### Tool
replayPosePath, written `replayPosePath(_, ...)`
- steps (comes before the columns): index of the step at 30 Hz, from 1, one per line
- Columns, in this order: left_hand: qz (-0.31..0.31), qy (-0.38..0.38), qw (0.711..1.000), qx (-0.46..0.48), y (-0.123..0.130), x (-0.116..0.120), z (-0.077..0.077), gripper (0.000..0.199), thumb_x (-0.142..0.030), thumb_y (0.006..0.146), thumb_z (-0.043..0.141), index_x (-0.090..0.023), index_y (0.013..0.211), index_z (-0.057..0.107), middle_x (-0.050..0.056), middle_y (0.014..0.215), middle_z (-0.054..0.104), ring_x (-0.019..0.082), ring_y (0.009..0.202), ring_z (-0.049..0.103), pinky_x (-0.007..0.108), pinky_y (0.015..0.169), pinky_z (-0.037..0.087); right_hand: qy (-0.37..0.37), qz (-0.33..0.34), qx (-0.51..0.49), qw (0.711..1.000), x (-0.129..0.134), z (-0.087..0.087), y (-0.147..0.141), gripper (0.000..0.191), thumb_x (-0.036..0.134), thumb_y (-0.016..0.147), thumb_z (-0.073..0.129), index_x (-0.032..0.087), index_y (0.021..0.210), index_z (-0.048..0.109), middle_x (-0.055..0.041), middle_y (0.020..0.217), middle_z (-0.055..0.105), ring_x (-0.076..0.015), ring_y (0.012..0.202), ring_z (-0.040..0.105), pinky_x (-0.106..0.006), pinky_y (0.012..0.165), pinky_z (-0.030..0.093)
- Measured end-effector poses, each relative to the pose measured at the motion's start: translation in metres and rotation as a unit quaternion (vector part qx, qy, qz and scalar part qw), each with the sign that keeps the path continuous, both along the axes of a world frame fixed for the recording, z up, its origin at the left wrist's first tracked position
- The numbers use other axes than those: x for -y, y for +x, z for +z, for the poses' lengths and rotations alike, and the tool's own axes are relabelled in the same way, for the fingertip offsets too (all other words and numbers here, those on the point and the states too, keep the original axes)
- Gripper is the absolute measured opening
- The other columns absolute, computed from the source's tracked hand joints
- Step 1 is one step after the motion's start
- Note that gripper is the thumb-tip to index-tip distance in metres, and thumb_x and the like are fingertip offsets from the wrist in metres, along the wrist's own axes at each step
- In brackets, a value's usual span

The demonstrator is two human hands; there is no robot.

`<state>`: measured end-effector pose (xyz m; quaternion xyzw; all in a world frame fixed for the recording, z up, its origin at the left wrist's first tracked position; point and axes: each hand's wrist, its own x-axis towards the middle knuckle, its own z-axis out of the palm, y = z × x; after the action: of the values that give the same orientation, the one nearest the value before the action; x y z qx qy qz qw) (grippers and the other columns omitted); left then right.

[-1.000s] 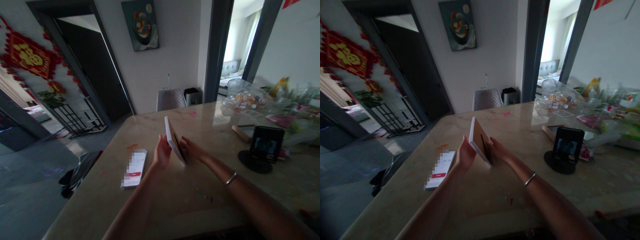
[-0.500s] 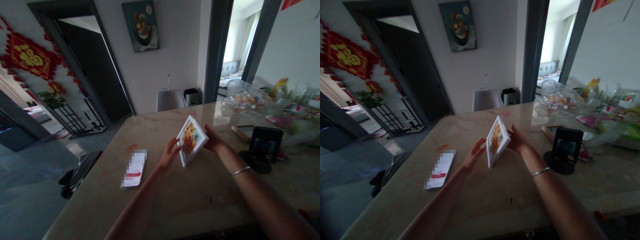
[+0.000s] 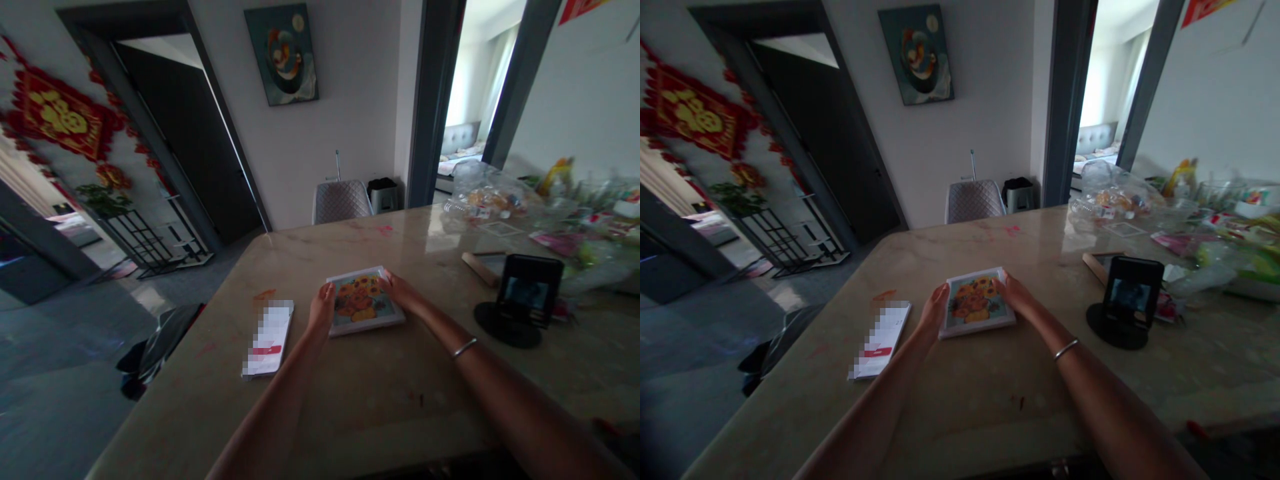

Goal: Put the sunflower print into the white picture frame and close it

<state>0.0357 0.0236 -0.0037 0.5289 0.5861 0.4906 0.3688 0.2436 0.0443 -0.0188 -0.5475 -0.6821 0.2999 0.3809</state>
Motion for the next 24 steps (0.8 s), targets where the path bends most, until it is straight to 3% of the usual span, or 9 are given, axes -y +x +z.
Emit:
replayPosePath(3,0.021,0.007,0.998,-0.061,-0.005,0.001,0.002,0.036,-0.047,0.078,0.044,-0.017,0.082,0.063,0.007,0.083,0.066,0.022,0.084,0.059,0.028,0.070,0.043,-0.016,0.029,0.072,0.997,0.007,0.005,-0.005,0.038,0.044,0.085,0.031,0.017,0.088,0.058,-0.0097,0.089,0.065,-0.0198,0.081,0.060,-0.030,0.072,0.043)
replayPosePath(8,0.035,0.004,0.978,-0.207,-0.006,0.004,0.013,0.040,-0.048,0.082,0.035,-0.018,0.070,0.058,0.008,0.081,0.063,0.022,0.085,0.056,0.030,0.074,0.039,0.037,-0.094,0.122,0.987,0.011,0.017,-0.005,0.045,0.052,0.083,0.029,0.017,0.070,0.054,-0.0089,0.075,0.062,-0.0182,0.073,0.057,-0.027,0.067,0.040)
replayPosePath(11,0.041,0.037,0.962,-0.268,-0.003,0.007,0.025,0.042,-0.054,0.080,0.034,-0.020,0.065,0.054,0.007,0.077,0.061,0.021,0.083,0.054,0.029,0.072,0.038,0.058,-0.110,0.086,0.988,0.015,0.029,-0.008,0.050,0.058,0.083,0.023,0.019,0.064,0.048,-0.0052,0.066,0.057,-0.0156,0.065,0.054,-0.025,0.062,0.039)
replayPosePath(14,-0.014,0.039,0.968,-0.246,-0.002,0.011,0.040,0.056,-0.065,0.077,0.023,-0.019,0.057,0.048,0.004,0.058,0.054,0.016,0.061,0.051,0.026,0.058,0.036,0.076,-0.072,0.033,0.994,0.027,0.047,-0.014,0.052,0.063,0.081,0.018,0.020,0.062,0.042,-0.0013,0.059,0.051,-0.0134,0.058,0.049,-0.024,0.056,0.037)
replayPosePath(18,-0.014,0.064,0.983,-0.172,-0.004,0.015,0.056,0.065,-0.070,0.075,0.011,-0.020,0.044,0.040,0.001,0.041,0.041,0.012,0.045,0.042,0.024,0.046,0.029,0.145,-0.048,-0.041,0.987,0.045,0.068,-0.022,0.051,0.066,0.079,0.017,0.021,0.062,0.035,0.0022,0.056,0.042,-0.0116,0.055,0.042,-0.023,0.053,0.034)
replayPosePath(21,-0.011,0.066,0.989,-0.132,-0.008,0.013,0.056,0.069,-0.070,0.075,0.005,-0.020,0.041,0.038,0.001,0.038,0.040,0.011,0.041,0.039,0.025,0.043,0.027,0.160,-0.041,-0.088,0.982,0.048,0.071,-0.024,0.051,0.067,0.078,0.017,0.022,0.063,0.035,0.0025,0.056,0.040,-0.0112,0.053,0.039,-0.023,0.051,0.033)
replayPosePath(24,-0.026,0.027,0.991,-0.131,-0.010,0.006,0.046,0.071,-0.071,0.074,0.002,-0.021,0.040,0.039,0.001,0.036,0.039,0.011,0.039,0.039,0.025,0.043,0.027,0.137,-0.052,-0.081,0.986,0.042,0.063,-0.023,0.056,0.069,0.077,0.012,0.022,0.059,0.035,0.0019,0.053,0.039,-0.0118,0.051,0.039,-0.024,0.050,0.032)
